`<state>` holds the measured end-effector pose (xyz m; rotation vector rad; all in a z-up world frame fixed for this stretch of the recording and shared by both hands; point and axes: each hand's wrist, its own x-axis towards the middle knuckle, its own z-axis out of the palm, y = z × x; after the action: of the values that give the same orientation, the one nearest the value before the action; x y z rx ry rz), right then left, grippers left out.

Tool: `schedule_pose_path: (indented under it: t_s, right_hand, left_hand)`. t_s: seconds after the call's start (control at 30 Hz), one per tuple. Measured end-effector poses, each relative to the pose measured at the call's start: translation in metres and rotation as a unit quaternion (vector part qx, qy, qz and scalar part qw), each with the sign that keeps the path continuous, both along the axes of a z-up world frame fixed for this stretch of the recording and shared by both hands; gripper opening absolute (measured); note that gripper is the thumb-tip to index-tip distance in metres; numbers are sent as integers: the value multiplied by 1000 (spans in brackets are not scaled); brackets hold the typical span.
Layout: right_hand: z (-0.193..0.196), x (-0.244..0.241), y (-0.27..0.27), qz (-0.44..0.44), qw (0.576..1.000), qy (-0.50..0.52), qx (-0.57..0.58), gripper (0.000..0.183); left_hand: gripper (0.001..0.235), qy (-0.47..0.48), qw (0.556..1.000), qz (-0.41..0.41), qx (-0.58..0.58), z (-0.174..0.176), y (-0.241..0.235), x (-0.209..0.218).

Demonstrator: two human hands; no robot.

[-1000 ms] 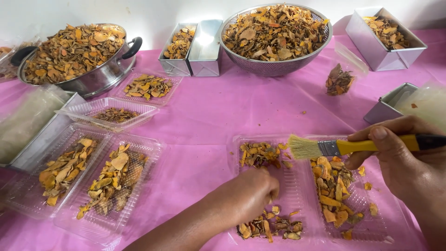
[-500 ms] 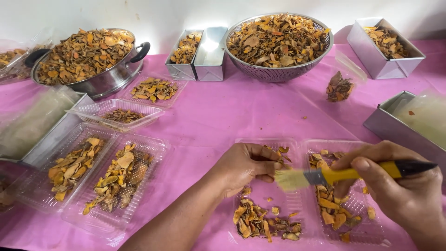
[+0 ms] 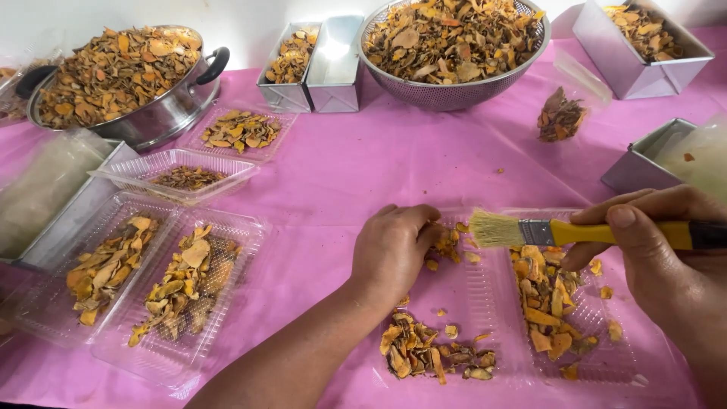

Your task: Sorting and packing dried tea leaves into plastic containers and bags using hands and a brush.

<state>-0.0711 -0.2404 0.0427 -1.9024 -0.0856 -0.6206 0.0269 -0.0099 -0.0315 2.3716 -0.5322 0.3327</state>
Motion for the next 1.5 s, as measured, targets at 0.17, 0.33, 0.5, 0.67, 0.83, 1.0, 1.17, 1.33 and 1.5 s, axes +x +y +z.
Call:
schedule_pose_path:
  t_s: [0.17, 0.33, 0.5, 0.67, 0.83, 1.0, 1.17, 1.33, 1.5]
  right_hand:
    - [-1, 3, -2, 22, 1000, -8, 15, 30]
    - [-3, 4, -6, 33, 999, -20, 11, 28]
    - [-12, 8, -12, 59, 997, -46, 35, 27]
    - [-5, 3, -6, 61, 997, -38, 24, 21]
    - [2, 0, -2, 53, 998, -31, 17, 21]
    - [11, -5, 3, 34, 999, 0, -23, 21]
    - [12, -5, 3, 37, 999, 0, -19, 22]
    - [10, -4, 1, 42, 999, -3, -34, 21]
    - [7, -3, 0, 47, 999, -10, -24, 20]
  left_hand:
    - [17, -87, 995, 1, 47, -7, 1, 3]
    - [9, -100, 993, -50, 36, 3, 7, -2]
    - [39, 118, 943, -268, 161, 21, 16, -35]
    - [12, 201, 894, -334, 220, 35, 16, -52]
    - [17, 185, 895, -353, 199, 18, 16, -52]
    - [10, 209, 883, -385, 169, 27, 12, -54]
    - [18, 208, 875, -401, 172, 32, 6, -59]
    - [13, 179, 871, -430, 155, 26, 6, -60]
    - [31, 92, 853, -493, 143, 14, 5, -59]
